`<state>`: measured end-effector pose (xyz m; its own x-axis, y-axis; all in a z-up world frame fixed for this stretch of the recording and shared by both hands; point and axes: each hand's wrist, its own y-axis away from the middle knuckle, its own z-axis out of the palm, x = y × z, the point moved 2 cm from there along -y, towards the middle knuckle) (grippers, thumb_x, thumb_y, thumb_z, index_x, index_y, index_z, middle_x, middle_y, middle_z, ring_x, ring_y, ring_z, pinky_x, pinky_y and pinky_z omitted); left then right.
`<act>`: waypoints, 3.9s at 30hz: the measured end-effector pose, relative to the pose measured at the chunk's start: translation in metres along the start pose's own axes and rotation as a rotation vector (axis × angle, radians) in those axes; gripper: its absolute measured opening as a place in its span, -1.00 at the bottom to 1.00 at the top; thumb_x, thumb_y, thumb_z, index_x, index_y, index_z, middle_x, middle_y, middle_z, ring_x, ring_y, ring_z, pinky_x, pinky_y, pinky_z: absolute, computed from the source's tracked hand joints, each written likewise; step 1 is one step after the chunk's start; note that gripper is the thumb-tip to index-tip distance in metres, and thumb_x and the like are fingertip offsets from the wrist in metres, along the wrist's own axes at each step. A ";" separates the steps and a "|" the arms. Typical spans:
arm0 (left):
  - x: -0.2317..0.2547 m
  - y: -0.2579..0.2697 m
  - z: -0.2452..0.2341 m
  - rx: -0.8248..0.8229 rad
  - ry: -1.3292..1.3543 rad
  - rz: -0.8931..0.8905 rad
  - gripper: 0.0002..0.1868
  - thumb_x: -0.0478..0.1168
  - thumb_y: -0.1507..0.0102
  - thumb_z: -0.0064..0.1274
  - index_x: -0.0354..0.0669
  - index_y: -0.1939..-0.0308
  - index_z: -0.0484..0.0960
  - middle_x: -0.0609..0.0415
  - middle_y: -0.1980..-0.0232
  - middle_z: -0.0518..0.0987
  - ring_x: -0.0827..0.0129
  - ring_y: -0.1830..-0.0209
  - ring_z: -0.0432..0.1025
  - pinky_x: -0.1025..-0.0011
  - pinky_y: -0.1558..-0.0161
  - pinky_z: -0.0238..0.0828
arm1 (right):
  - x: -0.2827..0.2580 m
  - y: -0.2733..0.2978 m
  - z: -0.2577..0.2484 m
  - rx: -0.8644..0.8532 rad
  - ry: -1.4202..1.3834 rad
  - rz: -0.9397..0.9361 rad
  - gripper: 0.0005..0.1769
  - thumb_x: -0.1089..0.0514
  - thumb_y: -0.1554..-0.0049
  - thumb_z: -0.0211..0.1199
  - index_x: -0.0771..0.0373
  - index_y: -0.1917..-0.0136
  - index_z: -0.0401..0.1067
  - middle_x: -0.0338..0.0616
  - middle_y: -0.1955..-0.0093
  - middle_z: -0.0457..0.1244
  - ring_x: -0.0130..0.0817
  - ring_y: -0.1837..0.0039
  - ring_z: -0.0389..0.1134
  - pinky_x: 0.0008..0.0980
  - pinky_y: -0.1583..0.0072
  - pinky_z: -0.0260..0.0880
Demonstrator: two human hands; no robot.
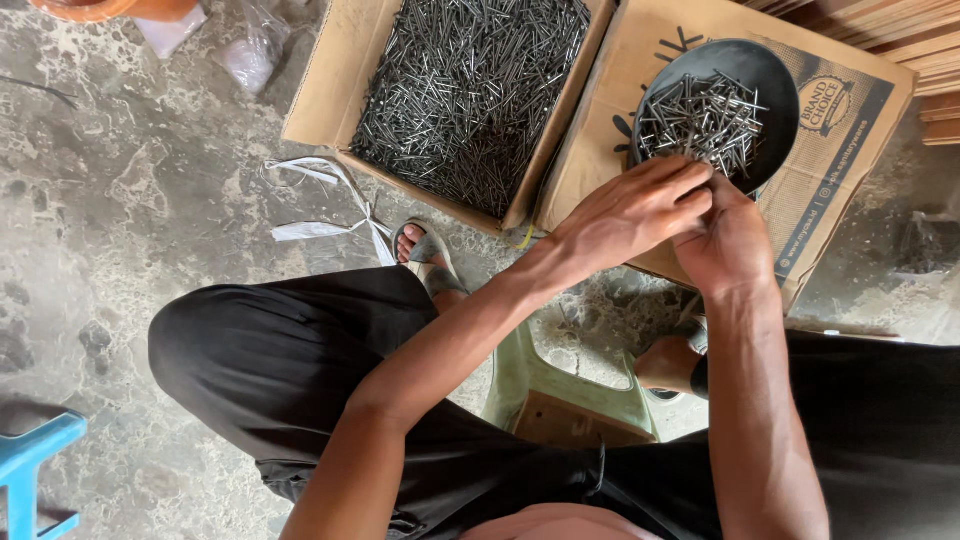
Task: The person sits on a small stool and repeatedly picks up handfuls of nails from a large cardboard box, transferring them into a smaller black bowl placed on a second box. The task involves sorting or organizing the nails by hand.
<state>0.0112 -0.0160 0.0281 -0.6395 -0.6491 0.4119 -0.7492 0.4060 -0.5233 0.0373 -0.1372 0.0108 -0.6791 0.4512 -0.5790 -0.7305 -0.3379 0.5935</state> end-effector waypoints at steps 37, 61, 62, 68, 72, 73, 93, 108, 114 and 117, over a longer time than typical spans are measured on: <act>-0.203 0.256 0.037 -0.325 -0.471 -1.016 -0.48 -0.36 -0.20 0.01 -0.03 -0.22 0.23 -0.26 -0.27 0.03 -0.14 -0.27 0.00 -0.03 -0.18 0.07 | 0.019 0.010 0.053 -0.110 0.548 0.004 -0.46 0.14 -0.09 -0.01 0.45 -0.28 0.08 0.26 -0.23 0.12 0.00 -0.28 0.18 -0.26 -0.21 0.26; -0.208 0.194 0.052 0.320 0.063 -1.176 -0.85 -0.44 -0.21 -0.15 -0.26 0.17 0.47 -0.03 0.24 0.48 0.12 0.20 0.45 0.26 0.16 0.43 | 0.054 -0.002 0.051 -0.029 0.522 0.136 -0.61 0.36 -0.08 0.01 0.53 -0.19 0.20 0.30 -0.05 0.23 0.00 -0.16 0.27 -0.10 -0.16 0.29; -0.209 0.186 0.048 0.380 0.102 -1.171 -0.85 -0.44 -0.18 -0.10 -0.18 0.24 0.53 0.02 0.28 0.54 0.19 0.21 0.47 0.35 0.15 0.42 | 0.052 -0.002 0.051 -0.031 0.514 0.128 -0.62 0.36 -0.08 0.03 0.52 -0.18 0.21 0.29 -0.03 0.24 -0.02 -0.14 0.29 -0.13 -0.15 0.30; -0.195 0.155 0.033 0.532 0.469 -1.291 -0.90 -0.34 -0.17 -0.01 -0.10 0.26 0.58 -0.08 0.32 0.56 0.34 0.45 0.50 0.52 0.45 0.51 | 0.048 0.002 0.045 -0.057 0.549 0.060 -0.63 0.33 -0.07 0.05 0.51 -0.16 0.25 0.25 -0.01 0.26 -0.08 -0.11 0.31 -0.16 -0.13 0.31; -0.166 0.117 0.010 0.557 0.671 -1.237 -0.92 -0.35 -0.16 0.02 -0.20 0.27 0.58 -0.11 0.36 0.56 0.36 0.51 0.50 0.55 0.48 0.53 | 0.045 0.002 0.042 -0.053 0.534 0.018 -0.64 0.33 -0.06 0.08 0.53 -0.13 0.25 0.29 0.01 0.25 -0.02 -0.09 0.32 -0.11 -0.13 0.31; -0.159 0.108 0.005 0.544 0.689 -1.214 -0.91 -0.36 -0.16 0.02 -0.19 0.27 0.58 -0.10 0.36 0.56 0.38 0.50 0.49 0.57 0.47 0.53 | 0.046 0.001 0.040 -0.054 0.529 0.019 -0.63 0.31 -0.05 0.09 0.52 -0.13 0.26 0.26 0.02 0.26 -0.05 -0.08 0.32 -0.12 -0.13 0.32; -0.004 0.004 -0.013 -0.379 0.046 -0.106 -0.71 -0.39 -0.21 -0.10 -0.15 -0.02 0.37 -0.23 0.06 0.46 0.08 -0.02 0.39 0.22 -0.09 0.29 | 0.017 -0.004 0.015 -0.042 -0.209 -0.032 -0.48 -0.08 -0.22 -0.25 0.41 -0.17 0.20 -0.06 -0.07 0.20 -0.24 -0.14 0.26 -0.30 -0.23 0.30; -0.148 0.121 0.001 -0.037 0.162 -0.900 -0.78 -0.28 -0.27 -0.15 -0.18 0.02 0.48 -0.18 0.14 0.46 0.11 0.14 0.42 0.26 0.09 0.42 | -0.027 0.009 0.018 -0.016 -0.500 -0.139 -0.22 -0.02 -0.12 -0.09 0.53 -0.36 -0.31 0.30 -0.26 -0.02 0.00 -0.25 0.19 -0.21 -0.26 0.32; -0.196 0.235 0.086 -0.211 0.188 -1.168 -0.78 -0.32 -0.25 -0.17 -0.24 0.04 0.44 -0.19 0.09 0.40 -0.05 0.06 0.38 0.05 0.14 0.42 | -0.023 0.007 0.017 0.014 -0.335 -0.165 -0.13 -0.08 -0.12 -0.11 0.52 -0.39 -0.43 0.28 -0.37 -0.13 -0.08 -0.36 0.12 -0.31 -0.32 0.28; -0.191 0.251 0.102 -0.380 0.077 -1.110 -0.82 -0.29 -0.21 -0.12 -0.25 0.12 0.44 -0.22 -0.04 0.27 -0.11 -0.04 0.26 0.03 0.07 0.40 | -0.020 0.008 0.024 -0.013 -0.068 -0.186 -0.37 0.01 -0.18 -0.10 0.46 -0.37 -0.10 0.13 -0.34 0.03 -0.21 -0.37 0.15 -0.39 -0.35 0.23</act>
<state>-0.0366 0.1440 -0.2581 0.3969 -0.7327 0.5529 -0.8974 -0.1833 0.4013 0.0469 -0.1296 0.0406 -0.5262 0.5613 -0.6388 -0.8441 -0.2538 0.4723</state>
